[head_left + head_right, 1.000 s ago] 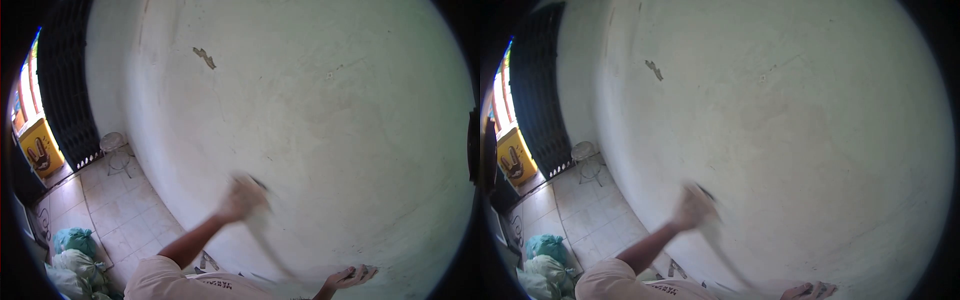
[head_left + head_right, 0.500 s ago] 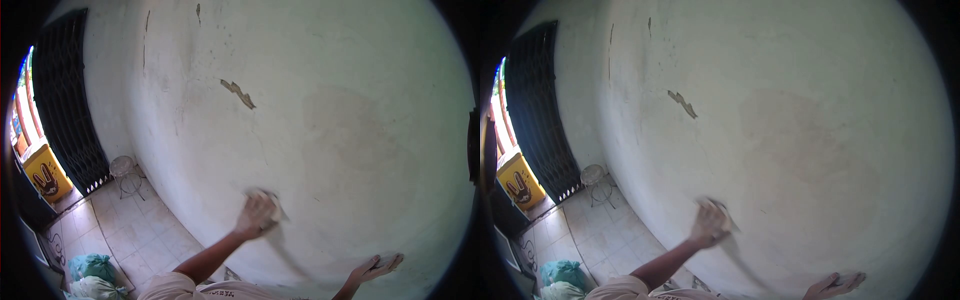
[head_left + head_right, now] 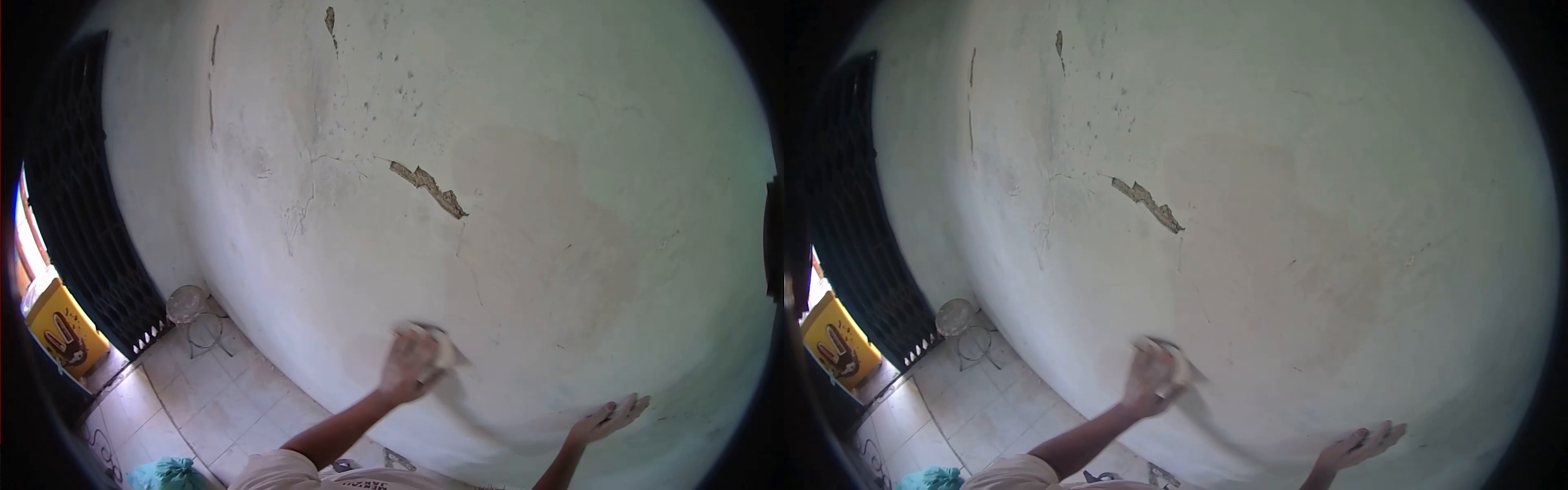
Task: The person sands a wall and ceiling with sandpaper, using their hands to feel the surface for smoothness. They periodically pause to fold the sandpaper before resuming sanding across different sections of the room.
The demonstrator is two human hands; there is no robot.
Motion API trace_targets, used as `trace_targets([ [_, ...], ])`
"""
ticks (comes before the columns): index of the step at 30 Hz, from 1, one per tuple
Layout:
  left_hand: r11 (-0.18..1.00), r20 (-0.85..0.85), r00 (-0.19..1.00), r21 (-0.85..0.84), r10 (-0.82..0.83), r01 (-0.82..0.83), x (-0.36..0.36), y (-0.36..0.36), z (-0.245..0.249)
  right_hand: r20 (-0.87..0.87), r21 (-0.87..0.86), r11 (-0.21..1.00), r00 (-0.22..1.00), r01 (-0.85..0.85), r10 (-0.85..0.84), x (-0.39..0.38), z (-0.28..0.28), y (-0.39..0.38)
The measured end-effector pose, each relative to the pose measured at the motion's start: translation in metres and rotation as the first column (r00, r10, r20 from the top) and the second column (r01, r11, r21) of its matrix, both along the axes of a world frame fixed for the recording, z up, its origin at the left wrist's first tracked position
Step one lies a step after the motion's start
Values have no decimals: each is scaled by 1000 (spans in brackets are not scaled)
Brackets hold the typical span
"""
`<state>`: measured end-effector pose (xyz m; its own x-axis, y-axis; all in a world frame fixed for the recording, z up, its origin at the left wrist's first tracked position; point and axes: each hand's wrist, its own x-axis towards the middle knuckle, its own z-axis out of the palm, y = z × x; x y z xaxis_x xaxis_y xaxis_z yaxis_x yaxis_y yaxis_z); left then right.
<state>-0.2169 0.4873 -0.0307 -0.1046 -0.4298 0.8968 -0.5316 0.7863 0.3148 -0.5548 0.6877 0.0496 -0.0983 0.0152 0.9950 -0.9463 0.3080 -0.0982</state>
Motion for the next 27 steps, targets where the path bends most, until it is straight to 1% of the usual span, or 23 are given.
trace_targets([
  [1, 998, -23, 999, 34, 48, -47, 20, -28, -7, -25, -22, 999, 999, 36, -36, 1, -2, -8],
  [2, 993, -34, 995, 77, 93, -90, 41, -48, -9, -8, -9, 1000, 1000, 28, -28, 1, -3, -9],
  [3, 994, -165, 980, 36, 109, -104, 63, -66, 1, 15, 6, 1000, 1000, 18, -18, 3, -4, -7],
  [4, 992, -331, 936, 71, 120, -102, 82, -82, 16, 41, 18, 1000, 999, 4, -5, 5, -5, -6],
  [5, 988, -584, 811, 145, 40, 56, 94, -91, 38, 35, 44, 999, 999, 22, -23, 6, -6, -6],
  [8, 967, -478, 851, 222, 217, -121, 77, -77, 57, -35, 80, 995, 998, 52, -50, 13, -6, -7],
  [9, 981, -430, 891, 175, 148, -79, 58, -63, 47, -3, 87, 995, 999, 45, -45, 14, -9, -6],
  [10, 991, -318, 942, 116, 107, -73, 40, -46, 33, 13, 79, 996, 999, 46, -47, 14, -11, -6],
  [11, 999, -230, 973, 34, -1, 8, 22, -30, 17, 26, 69, 997, 999, 45, -47, 14, -14, -8],
  [12, 993, -41, 993, 45, -110, 112, 11, -9, 0, 37, 58, 997, 998, 43, -45, 14, -14, -9],
  [13, 967, 112, 970, 164, -215, 196, 6, 13, -2, 33, 55, 997, 998, 47, -49, 14, -13, -9],
  [14, 965, 143, 957, 117, -252, 236, 6, 22, -1, 31, 53, 997, 998, 51, -53, 14, -14, -9],
  [16, 977, 169, 968, 133, -187, 166, 20, -3, -3, 27, 45, 997, 998, 56, -57, 14, -13, -10],
  [17, 993, 145, 986, 94, -84, 71, 35, -22, 11, 27, 42, 997, 998, 58, -59, 14, -13, -10],
  [18, 998, 59, 997, 36, 57, -60, 51, -43, 24, 31, 42, 997, 998, 61, -62, 15, -13, -10],
  [20, 984, -214, 964, 109, 158, -138, 88, -72, 77, 31, 46, 997, 997, 65, -66, 16, -12, -10],
  [21, 988, -315, 942, 137, 114, -73, 100, -78, 101, 31, 49, 997, 997, 67, -69, 17, -12, -10],
  [24, 995, -131, 987, 11, 96, -96, 78, -61, 125, 56, 43, 997, 997, 57, -60, 22, -12, -12],
  [26, 998, 98, 994, -4, -58, 59, 56, -31, 120, 88, 31, 999, 995, 38, -41, 24, -14, -14],
  [27, 988, 111, 982, 2, -153, 154, 52, -19, 120, 99, 23, 999, 995, 30, -32, 23, -14, -14],
])
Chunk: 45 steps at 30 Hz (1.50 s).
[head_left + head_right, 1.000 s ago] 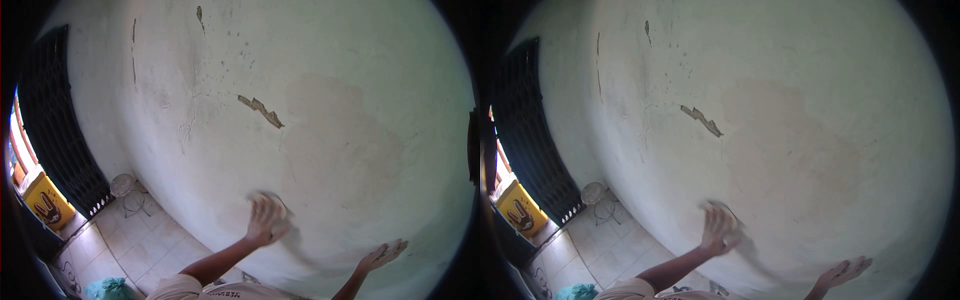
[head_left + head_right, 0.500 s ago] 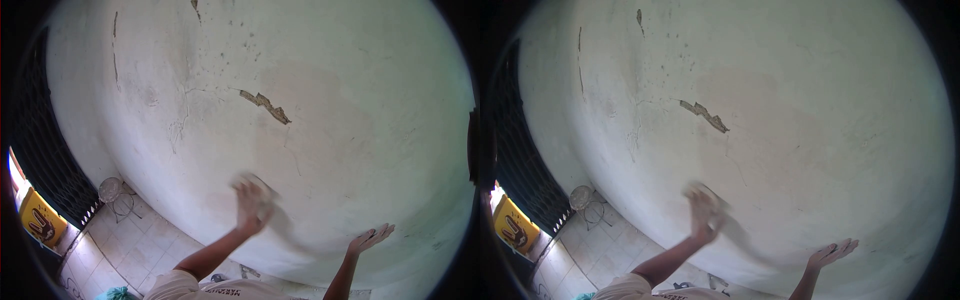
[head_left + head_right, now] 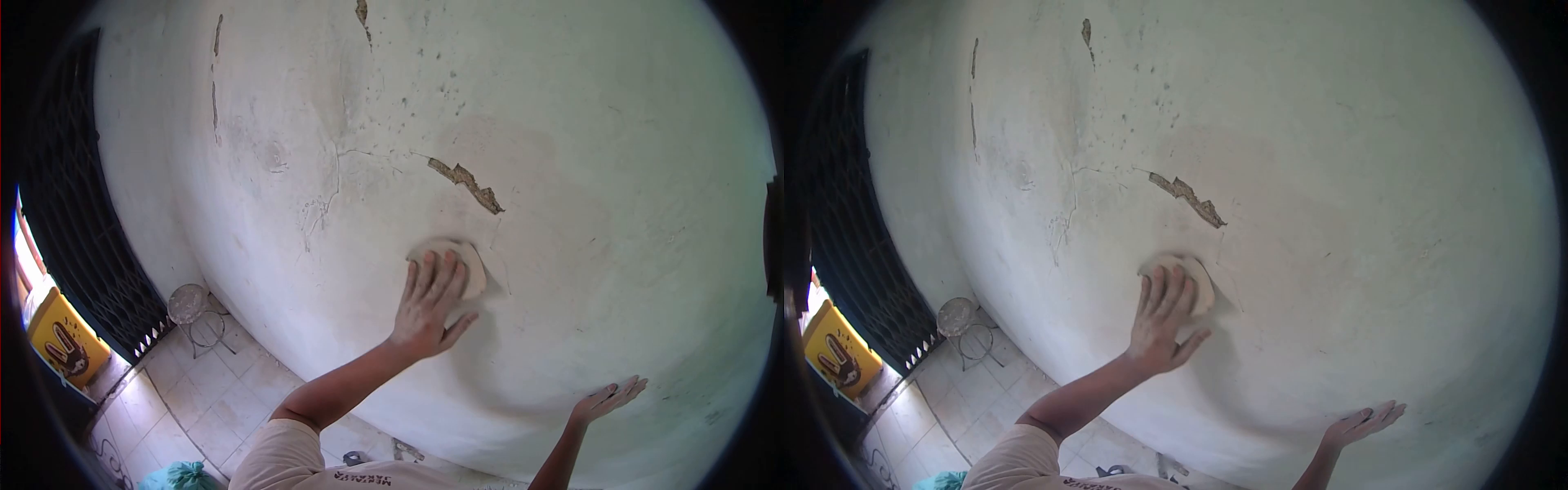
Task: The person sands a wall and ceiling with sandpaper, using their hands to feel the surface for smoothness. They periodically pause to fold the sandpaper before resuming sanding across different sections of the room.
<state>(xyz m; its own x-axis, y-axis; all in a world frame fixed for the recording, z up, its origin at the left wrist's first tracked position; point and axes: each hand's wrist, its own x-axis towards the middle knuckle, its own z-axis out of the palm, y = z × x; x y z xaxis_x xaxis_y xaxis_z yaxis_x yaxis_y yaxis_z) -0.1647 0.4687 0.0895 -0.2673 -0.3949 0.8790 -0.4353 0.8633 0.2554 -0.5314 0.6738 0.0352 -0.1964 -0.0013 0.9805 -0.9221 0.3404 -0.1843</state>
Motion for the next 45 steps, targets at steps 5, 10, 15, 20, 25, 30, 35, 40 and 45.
trace_targets([
  [5, 968, -43, 977, -134, 210, -214, 34, -48, 53, -15, 33, 999, 1000, -18, 18, 5, -4, 4],
  [10, 925, -326, 916, -214, 235, -314, 72, -87, 150, -3, 39, 999, 1000, -30, 30, 4, -19, 4],
  [15, 939, -211, 947, -197, 242, -283, 51, -69, 82, 23, 27, 999, 999, -33, 33, 9, -30, 0],
  [20, 980, -14, 980, -17, 199, -200, 36, -34, -25, 13, 18, 1000, 1000, -24, 24, 14, -29, -2],
  [25, 944, -194, 934, -82, 300, -320, 52, -65, 62, -10, 37, 999, 999, 34, -33, 9, -31, -5],
  [30, 942, -323, 905, -92, 278, -322, 60, -68, 130, 13, 0, 999, 999, 46, -46, 3, -40, -9],
  [35, 967, -261, 933, 11, 249, -255, 36, -55, 26, -12, 36, 997, 998, 69, -69, 3, -57, -8],
  [40, 979, -216, 957, 108, 193, -173, 13, -24, -137, 28, 62, 997, 998, 54, -55, 4, -67, -6],
  [45, 902, -56, 985, 414, 161, -124, 13, 14, -273, 152, 70, 998, 988, -9, -2, 12, -71, -6],
])
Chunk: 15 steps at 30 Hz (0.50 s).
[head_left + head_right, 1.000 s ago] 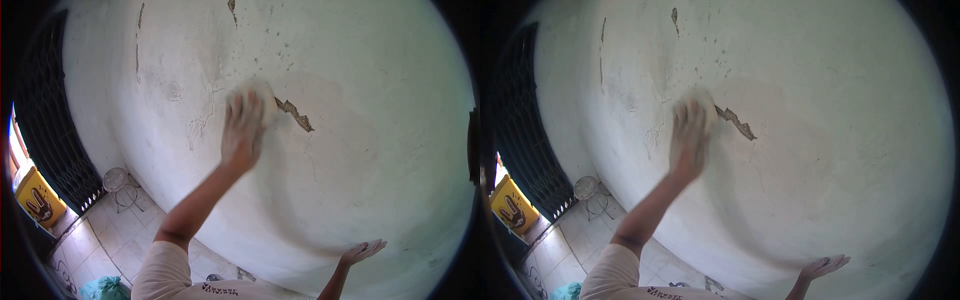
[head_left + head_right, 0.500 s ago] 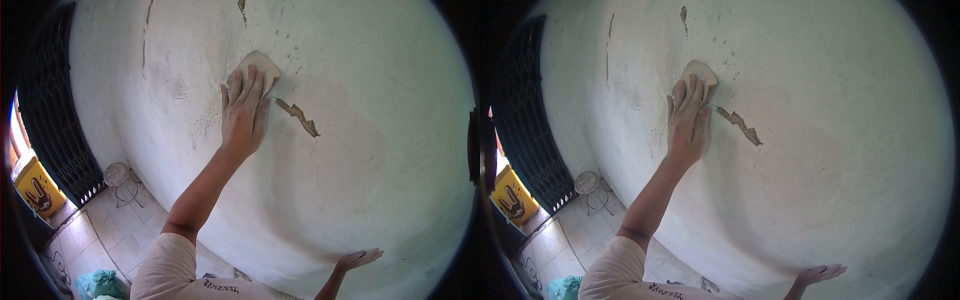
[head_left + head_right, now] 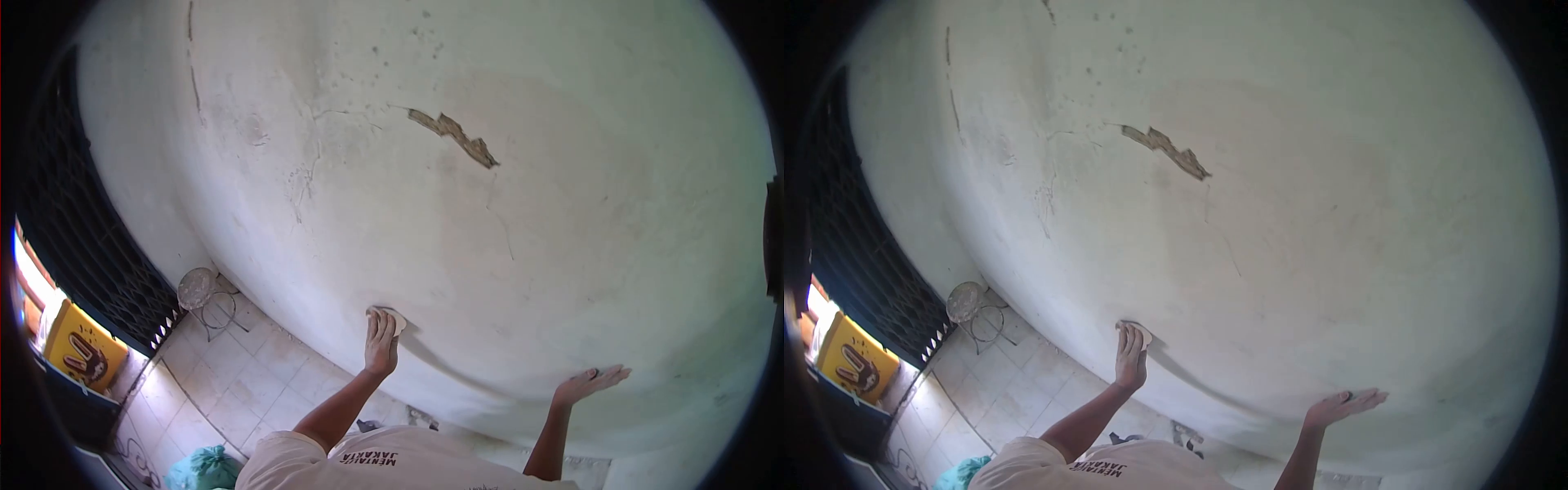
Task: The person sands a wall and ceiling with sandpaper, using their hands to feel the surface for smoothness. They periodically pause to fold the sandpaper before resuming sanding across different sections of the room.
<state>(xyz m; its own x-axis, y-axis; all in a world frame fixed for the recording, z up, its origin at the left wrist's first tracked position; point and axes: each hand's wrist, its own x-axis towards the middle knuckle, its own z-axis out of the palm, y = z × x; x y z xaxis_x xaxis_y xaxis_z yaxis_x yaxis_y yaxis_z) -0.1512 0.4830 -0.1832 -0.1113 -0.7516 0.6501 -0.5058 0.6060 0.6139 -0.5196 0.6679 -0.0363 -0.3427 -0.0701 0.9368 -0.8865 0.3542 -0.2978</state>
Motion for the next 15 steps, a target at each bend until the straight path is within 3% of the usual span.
trace_targets([
  [2, 974, -58, 996, 214, -64, 76, 2, 22, -31, 31, 44, 998, 999, -34, 33, 4, -10, 3],
  [4, 821, -100, 992, 557, -79, 122, 3, 45, -83, 76, 75, 989, 990, -126, 120, 14, -20, 8],
  [5, 429, -234, 967, 887, 98, 171, 3, 51, -134, 103, 78, 977, 977, -197, 188, 25, -24, 9],
  [6, -68, -231, 920, 962, 317, 265, 5, 55, -171, 130, 133, 963, 968, -234, 217, 35, -27, 16],
  [8, -335, -189, 869, 869, 458, 365, -6, 81, -173, 191, 293, 915, 955, -277, 228, 53, -35, 31],
  [10, -313, -308, 932, 881, 190, 355, -25, 96, -177, 189, 446, 814, 928, -373, 321, 71, -49, 48],
  [12, -449, -615, 773, 652, 157, 610, -46, 111, -113, 476, 529, 632, 815, -566, 331, 94, -65, 67],
  [14, -519, -823, 567, 468, 40, 715, -69, 123, -72, 857, 336, 507, 481, -794, 186, 105, -101, 85],
  [15, -561, -901, 434, 355, 8, 747, -79, 129, -57, 990, 45, 482, 102, -875, 94, 108, -116, 91],
])
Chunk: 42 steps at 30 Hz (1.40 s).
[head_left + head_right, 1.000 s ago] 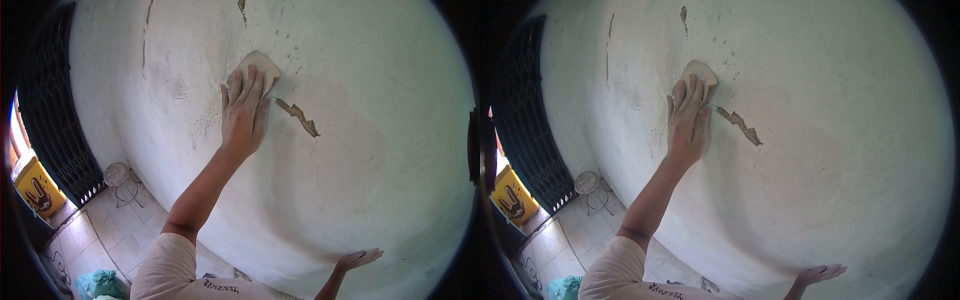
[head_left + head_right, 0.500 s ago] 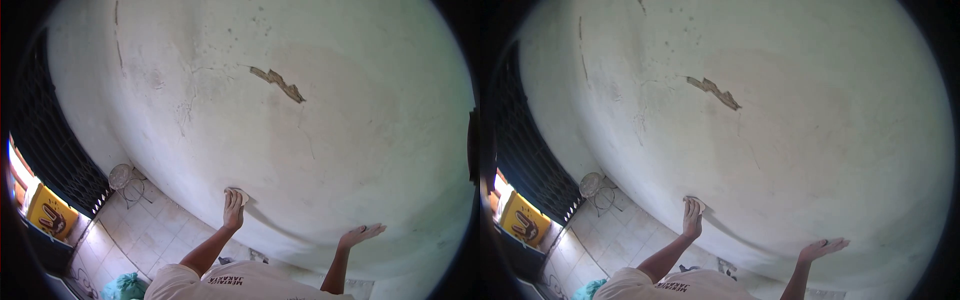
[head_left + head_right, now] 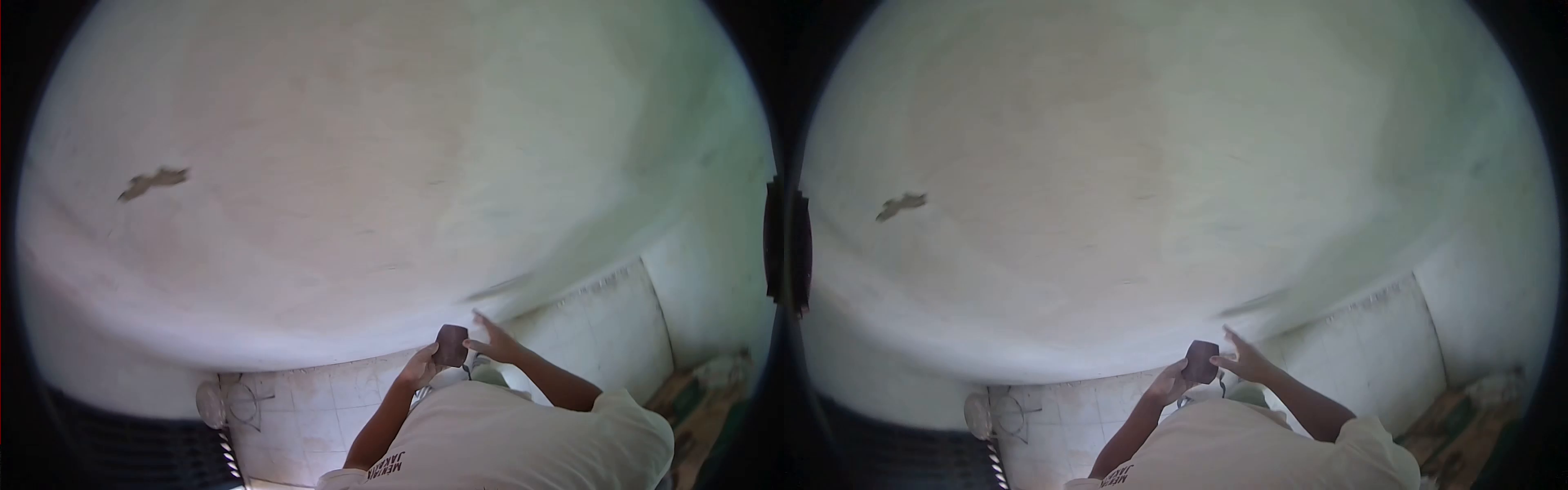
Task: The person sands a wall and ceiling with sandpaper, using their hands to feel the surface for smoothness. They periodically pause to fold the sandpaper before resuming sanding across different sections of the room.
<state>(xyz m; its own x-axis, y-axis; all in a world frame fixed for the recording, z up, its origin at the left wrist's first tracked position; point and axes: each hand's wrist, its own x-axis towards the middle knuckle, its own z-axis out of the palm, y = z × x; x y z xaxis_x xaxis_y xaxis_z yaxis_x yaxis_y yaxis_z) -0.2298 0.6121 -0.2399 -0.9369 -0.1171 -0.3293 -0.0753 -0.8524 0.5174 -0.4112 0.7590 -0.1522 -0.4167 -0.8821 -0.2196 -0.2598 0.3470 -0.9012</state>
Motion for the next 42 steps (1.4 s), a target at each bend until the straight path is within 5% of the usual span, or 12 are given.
trace_targets([
  [1, 998, -26, 998, 9, -57, 57, -4, 5, 12, 394, 75, 997, 919, -30, -1, 3, -7, 7],
  [2, 994, -51, 993, 19, -106, 107, -7, 7, 24, 543, 221, 941, 834, -257, 100, -4, 9, 10],
  [6, 978, 36, 987, -133, -156, 160, -21, 18, 51, 850, 43, 992, 527, -119, 26, 10, -14, 32],
  [10, 969, 89, 993, -229, -78, 97, -39, 16, 42, 891, 60, 996, 453, -70, -22, -7, -24, 12],
  [12, 970, 73, 997, -241, -12, 29, -50, 23, 46, 855, 76, 996, 518, -48, -41, -17, -29, 8],
  [17, 956, 365, 928, -292, 74, 38, -77, 48, 39, 822, 111, 994, 562, 3, -94, -57, -34, 22],
  [21, 846, 513, 841, -514, 172, 140, -114, 72, 28, 847, 217, 957, 451, 192, -282, -107, -52, 51],
  [24, 844, 476, 859, -526, 190, 106, -135, 84, 30, 854, 333, 894, 306, 300, -421, -145, -57, 70],
  [29, 851, 475, 864, -511, 168, 116, -176, 97, 22, 872, 209, 881, 327, 425, -365, -217, -68, 79],
  [42, 892, 467, 877, -435, 109, 120, -264, 143, 6, 963, 35, 944, 240, 328, -119, -315, 79, 118],
])
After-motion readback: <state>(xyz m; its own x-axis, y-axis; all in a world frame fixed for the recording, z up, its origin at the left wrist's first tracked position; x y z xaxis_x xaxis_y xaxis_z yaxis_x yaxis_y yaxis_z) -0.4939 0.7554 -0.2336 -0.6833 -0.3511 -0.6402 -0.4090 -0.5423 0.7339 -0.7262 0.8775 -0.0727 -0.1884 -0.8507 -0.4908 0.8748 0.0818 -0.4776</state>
